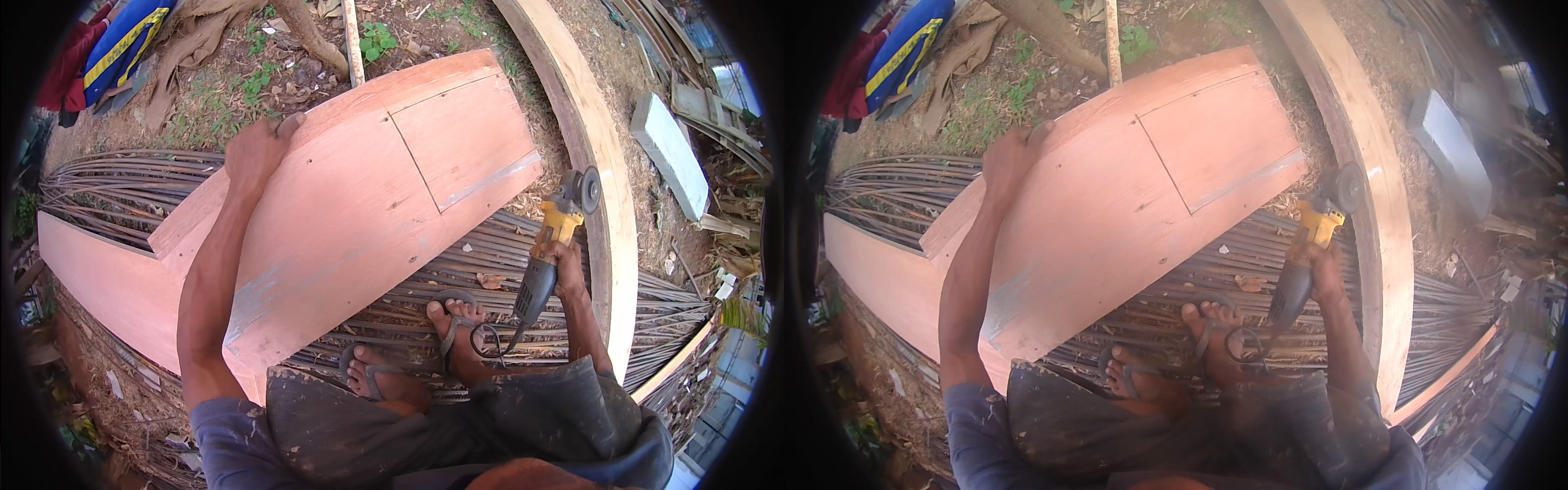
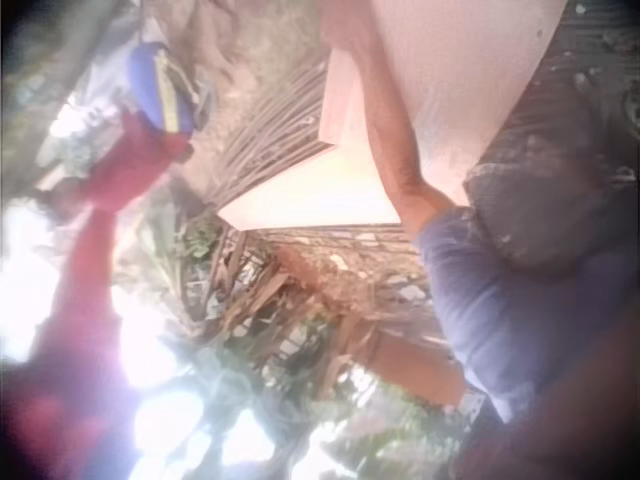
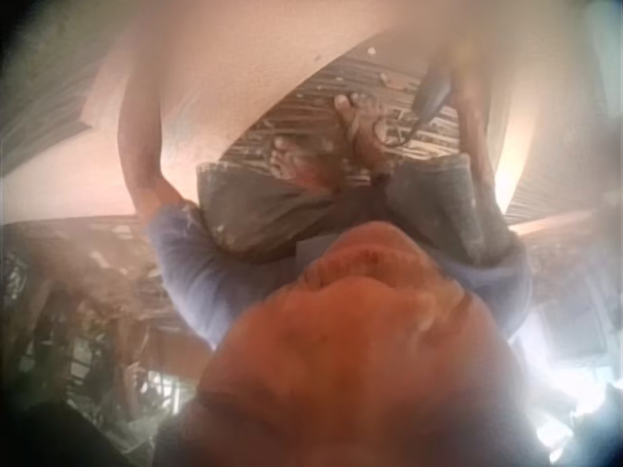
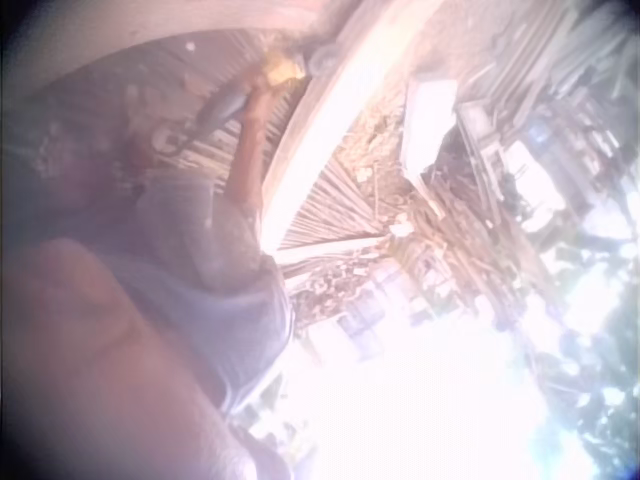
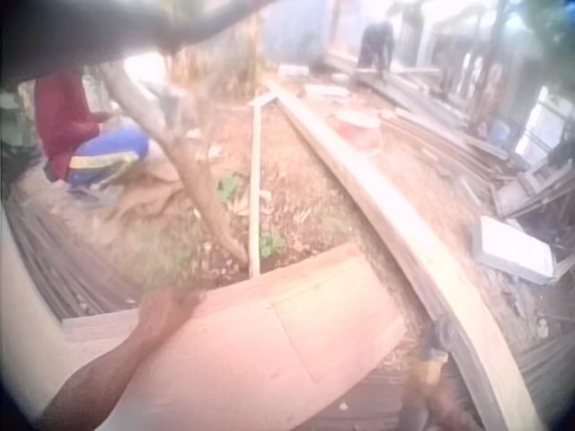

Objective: The person assembles wooden planks by aligning them, hammering nails to join them, and then uses an angle grinder to cut a larger curved wooden piece. The person handles nails, a hammer, and the angle grinder to complete the assembly and cutting steps.

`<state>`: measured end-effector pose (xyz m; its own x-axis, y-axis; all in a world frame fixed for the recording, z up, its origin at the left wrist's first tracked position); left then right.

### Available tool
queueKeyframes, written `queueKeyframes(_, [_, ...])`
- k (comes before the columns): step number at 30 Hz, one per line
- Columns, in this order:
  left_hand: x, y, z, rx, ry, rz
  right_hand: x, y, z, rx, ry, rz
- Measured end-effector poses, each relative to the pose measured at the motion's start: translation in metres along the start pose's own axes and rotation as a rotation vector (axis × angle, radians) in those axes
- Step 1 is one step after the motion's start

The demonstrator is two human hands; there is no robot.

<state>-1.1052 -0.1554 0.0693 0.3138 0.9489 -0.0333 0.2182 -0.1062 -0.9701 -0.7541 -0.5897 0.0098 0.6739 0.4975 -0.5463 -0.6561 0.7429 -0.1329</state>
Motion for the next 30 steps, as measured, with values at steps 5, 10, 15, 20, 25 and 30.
queueKeyframes(5, [-0.055,-0.083,0.061,0.096,-0.095,-0.119,0.018,-0.003,0.025,-0.158,-0.144,0.052])
queueKeyframes(10, [-0.137,-0.147,0.149,-0.004,-0.261,-0.247,0.054,0.014,0.057,-0.305,-0.257,0.075])
queueKeyframes(15, [-0.223,-0.158,0.229,-0.012,-0.439,-0.249,0.11,0.068,0.1,-0.577,-0.313,0.154])
queueKeyframes(20, [-0.277,-0.13,0.252,-0.12,-0.493,-0.305,0.171,0.147,0.119,-0.704,-0.4,0.174])
queueKeyframes(25, [-0.313,-0.11,0.26,-0.24,-0.573,-0.353,0.239,0.202,0.128,-0.88,-0.452,0.094])
queueKeyframes(30, [-0.333,-0.085,0.276,-0.392,-0.629,-0.357,0.277,0.221,0.126,-1.023,-0.603,0.078])
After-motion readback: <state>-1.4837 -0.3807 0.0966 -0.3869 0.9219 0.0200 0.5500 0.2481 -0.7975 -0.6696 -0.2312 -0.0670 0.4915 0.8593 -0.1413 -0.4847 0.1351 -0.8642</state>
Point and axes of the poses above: each hand's wrist, its own x-axis towards the middle knuckle, its own y-axis out of the palm, z = x × y, the point moved 8 cm from there along x, towards the middle knuckle, and after that the axes turned 4 degrees about -z, right-handed, at the moved point
